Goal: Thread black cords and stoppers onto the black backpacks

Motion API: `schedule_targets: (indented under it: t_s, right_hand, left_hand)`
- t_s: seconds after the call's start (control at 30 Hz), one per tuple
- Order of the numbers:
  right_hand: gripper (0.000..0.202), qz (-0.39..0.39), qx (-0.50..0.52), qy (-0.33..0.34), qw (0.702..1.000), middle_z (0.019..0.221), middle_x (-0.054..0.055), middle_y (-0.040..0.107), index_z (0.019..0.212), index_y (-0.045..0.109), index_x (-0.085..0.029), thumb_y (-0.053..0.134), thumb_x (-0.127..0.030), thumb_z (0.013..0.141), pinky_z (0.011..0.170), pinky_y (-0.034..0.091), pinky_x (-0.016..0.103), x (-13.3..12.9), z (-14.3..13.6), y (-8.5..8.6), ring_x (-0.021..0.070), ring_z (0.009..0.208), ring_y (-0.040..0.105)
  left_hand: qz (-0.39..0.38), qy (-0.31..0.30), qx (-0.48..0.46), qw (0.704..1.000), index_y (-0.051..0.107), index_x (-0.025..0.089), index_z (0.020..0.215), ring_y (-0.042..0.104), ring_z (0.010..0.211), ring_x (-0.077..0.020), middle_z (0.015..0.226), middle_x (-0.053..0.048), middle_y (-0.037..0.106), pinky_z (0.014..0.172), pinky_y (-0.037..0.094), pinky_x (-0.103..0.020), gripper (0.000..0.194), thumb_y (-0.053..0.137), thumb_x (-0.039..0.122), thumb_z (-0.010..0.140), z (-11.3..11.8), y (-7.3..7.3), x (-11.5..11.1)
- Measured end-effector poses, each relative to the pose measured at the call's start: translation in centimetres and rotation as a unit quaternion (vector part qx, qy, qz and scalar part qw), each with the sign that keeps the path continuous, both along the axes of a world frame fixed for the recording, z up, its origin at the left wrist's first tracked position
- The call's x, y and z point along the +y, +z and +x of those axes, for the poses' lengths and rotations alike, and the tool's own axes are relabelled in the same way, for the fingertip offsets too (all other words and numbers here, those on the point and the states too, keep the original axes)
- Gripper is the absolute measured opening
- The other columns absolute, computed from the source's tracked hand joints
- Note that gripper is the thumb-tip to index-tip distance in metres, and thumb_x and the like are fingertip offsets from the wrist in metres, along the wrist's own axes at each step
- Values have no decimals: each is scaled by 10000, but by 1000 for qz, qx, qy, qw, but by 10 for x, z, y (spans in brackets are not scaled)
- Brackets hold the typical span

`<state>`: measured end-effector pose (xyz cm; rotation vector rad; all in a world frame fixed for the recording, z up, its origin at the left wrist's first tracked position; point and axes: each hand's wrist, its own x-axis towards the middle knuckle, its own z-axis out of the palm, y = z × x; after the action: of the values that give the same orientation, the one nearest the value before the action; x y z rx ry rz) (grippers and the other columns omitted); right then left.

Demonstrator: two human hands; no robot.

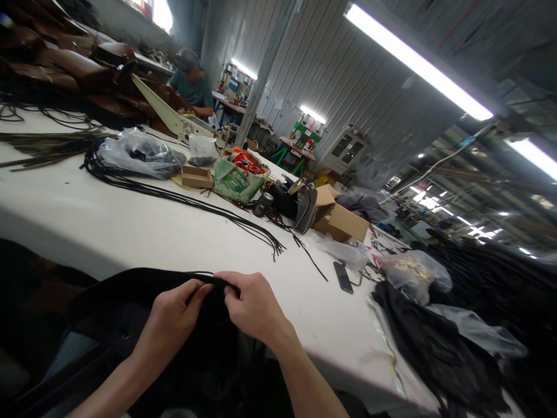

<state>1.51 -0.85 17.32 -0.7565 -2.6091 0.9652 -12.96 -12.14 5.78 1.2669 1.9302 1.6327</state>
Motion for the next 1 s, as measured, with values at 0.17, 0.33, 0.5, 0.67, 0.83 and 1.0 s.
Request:
schedule_targets:
  t_s: [0.17, 0.33, 0.5, 0.67, 0.83, 1.0]
  right_hand:
    - [490, 4, -5, -6, 1000, 1192, 2, 857, 1388, 828, -330, 635, -124, 987, 977, 616, 336, 0, 3, -2, 237, 1054, 827]
    - [497, -4, -1, -10, 1000, 1187, -2, 859, 1384, 831, -339, 645, -125, 975, 943, 615, 336, -2, 4, -2, 237, 1024, 827]
    - [517, -9, -1, -7, 1000, 1190, -8, 858, 1412, 815, -349, 642, -121, 981, 949, 601, 335, -5, 5, 1, 229, 1016, 817]
    - [362, -109, 11, 34, 993, 1231, 31, 838, 1381, 830, -289, 650, -459, 1117, 956, 580, 340, 3, 10, 3, 251, 1103, 769]
    - [605, -255, 30, -16, 966, 1095, 88, 817, 1341, 825, -169, 558, -664, 1118, 866, 557, 339, 28, 6, -16, 225, 961, 718]
    - [478, -274, 29, 1, 961, 993, 62, 822, 1134, 885, -164, 793, -594, 946, 883, 528, 343, 38, -6, -36, 219, 921, 685]
  left_hand:
    - [-2, 9, 9, 1000, 666, 197, 753, 591, 588, -141, 689, -8, 678, 633, 359, -301, 420, 570, 433, 1087, 3, 0, 0]
    - [-14, 12, -22, 1000, 629, 197, 709, 529, 570, -140, 634, -1, 617, 608, 350, -290, 453, 581, 476, 1061, 3, 5, -2]
    - [-16, 44, -32, 998, 632, 196, 704, 480, 576, -138, 613, 4, 582, 590, 330, -286, 473, 598, 515, 1053, 1, 7, -2]
    - [-18, 35, -50, 998, 652, 207, 687, 522, 536, -141, 583, 5, 601, 584, 359, -290, 503, 597, 540, 1060, 6, 9, 1]
    - [-28, 31, -64, 997, 643, 219, 675, 553, 498, -149, 567, 3, 623, 557, 373, -292, 514, 593, 551, 1064, 13, 11, 1]
    - [-39, 35, -62, 997, 673, 225, 697, 583, 489, -166, 552, -9, 635, 537, 384, -292, 517, 573, 578, 1061, 11, 13, 2]
